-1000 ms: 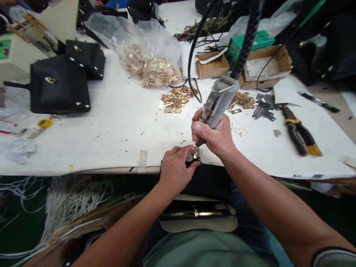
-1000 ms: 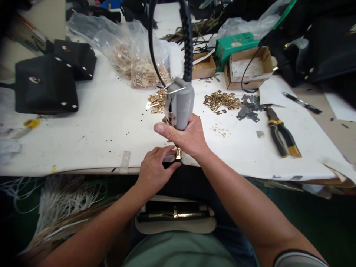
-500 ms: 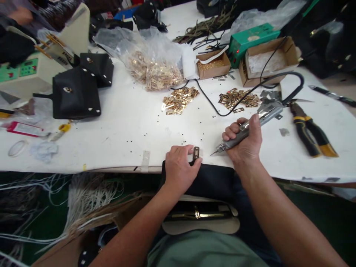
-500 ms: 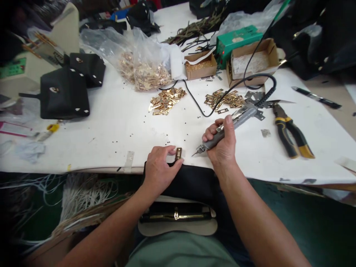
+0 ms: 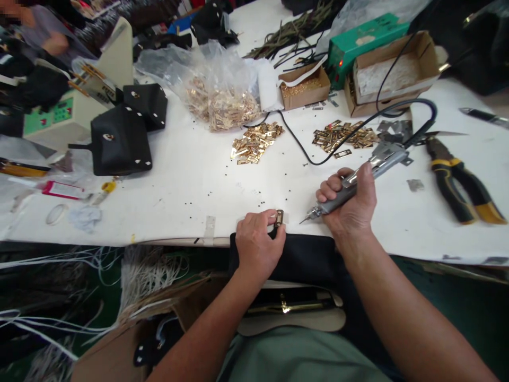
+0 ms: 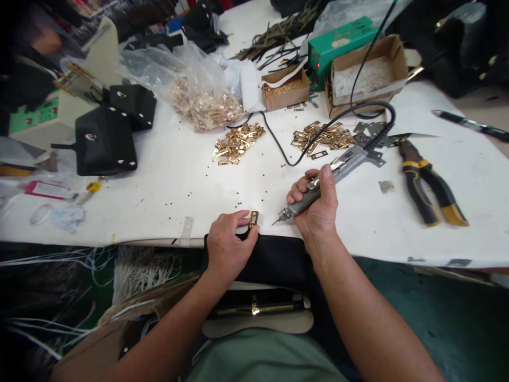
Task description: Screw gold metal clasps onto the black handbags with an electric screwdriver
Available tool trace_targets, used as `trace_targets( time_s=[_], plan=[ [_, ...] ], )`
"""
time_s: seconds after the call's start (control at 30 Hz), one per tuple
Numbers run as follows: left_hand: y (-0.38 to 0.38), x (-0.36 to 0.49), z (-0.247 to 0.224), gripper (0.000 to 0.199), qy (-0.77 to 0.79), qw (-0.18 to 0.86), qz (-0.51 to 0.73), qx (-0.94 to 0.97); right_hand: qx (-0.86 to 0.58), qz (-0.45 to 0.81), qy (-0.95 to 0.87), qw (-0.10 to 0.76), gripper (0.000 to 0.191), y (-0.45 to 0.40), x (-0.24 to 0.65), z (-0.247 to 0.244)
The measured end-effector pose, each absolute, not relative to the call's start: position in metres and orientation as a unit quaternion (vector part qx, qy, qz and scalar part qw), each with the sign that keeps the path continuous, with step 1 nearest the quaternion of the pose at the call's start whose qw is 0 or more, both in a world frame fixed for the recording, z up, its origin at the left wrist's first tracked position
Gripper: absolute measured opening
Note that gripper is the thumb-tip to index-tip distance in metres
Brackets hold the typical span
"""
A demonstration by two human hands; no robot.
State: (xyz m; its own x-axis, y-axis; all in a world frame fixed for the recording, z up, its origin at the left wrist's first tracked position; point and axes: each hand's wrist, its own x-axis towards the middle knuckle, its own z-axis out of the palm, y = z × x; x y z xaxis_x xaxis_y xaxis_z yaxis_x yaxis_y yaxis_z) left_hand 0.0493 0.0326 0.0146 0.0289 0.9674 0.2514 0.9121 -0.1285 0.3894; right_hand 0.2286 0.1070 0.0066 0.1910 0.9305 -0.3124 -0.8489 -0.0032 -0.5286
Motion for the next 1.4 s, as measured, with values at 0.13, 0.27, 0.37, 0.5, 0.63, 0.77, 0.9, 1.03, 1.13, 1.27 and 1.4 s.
trace_targets(
  time_s=[0.13, 0.27, 0.37, 0.5, 0.63, 0.77, 0.9, 1.03, 1.13, 1.27, 1.4],
  plan=[
    [0.032, 0.050, 0.012, 0.032, 0.641, 0.033, 0.241, 0.728, -0.321, 0.632, -0.068, 0.702, 0.050, 0.107, 0.228, 0.007],
    [0.032, 0.050, 0.009, 0.033, 0.632, 0.028, 0.241, 0.736, -0.326, 0.628, -0.071, 0.703, 0.049, 0.107, 0.228, 0.008],
    [0.032, 0.048, 0.009, 0.033, 0.627, 0.037, 0.246, 0.738, -0.326, 0.627, -0.075, 0.704, 0.050, 0.107, 0.228, 0.008],
    [0.033, 0.047, 0.015, 0.032, 0.633, 0.049, 0.217, 0.742, -0.330, 0.626, -0.081, 0.702, 0.051, 0.107, 0.227, 0.009],
    [0.033, 0.051, 0.023, 0.033, 0.651, 0.049, 0.172, 0.738, -0.331, 0.627, -0.085, 0.700, 0.051, 0.107, 0.226, 0.010],
    [0.035, 0.059, 0.026, 0.038, 0.675, 0.039, 0.144, 0.723, -0.333, 0.627, -0.083, 0.700, 0.051, 0.107, 0.225, 0.011],
    [0.037, 0.066, 0.024, 0.046, 0.679, 0.022, 0.120, 0.724, -0.332, 0.630, -0.077, 0.697, 0.052, 0.107, 0.226, 0.012],
    [0.036, 0.068, 0.020, 0.047, 0.675, 0.000, 0.115, 0.729, -0.329, 0.633, -0.075, 0.697, 0.051, 0.107, 0.227, 0.011],
    [0.035, 0.068, 0.016, 0.047, 0.670, -0.013, 0.118, 0.733, -0.327, 0.634, -0.075, 0.697, 0.050, 0.107, 0.227, 0.011],
    [0.034, 0.068, 0.013, 0.048, 0.665, -0.021, 0.123, 0.737, -0.325, 0.634, -0.077, 0.698, 0.051, 0.108, 0.227, 0.011],
    [0.034, 0.068, 0.012, 0.049, 0.664, -0.026, 0.129, 0.736, -0.331, 0.633, -0.082, 0.695, 0.052, 0.107, 0.227, 0.011]
  ],
)
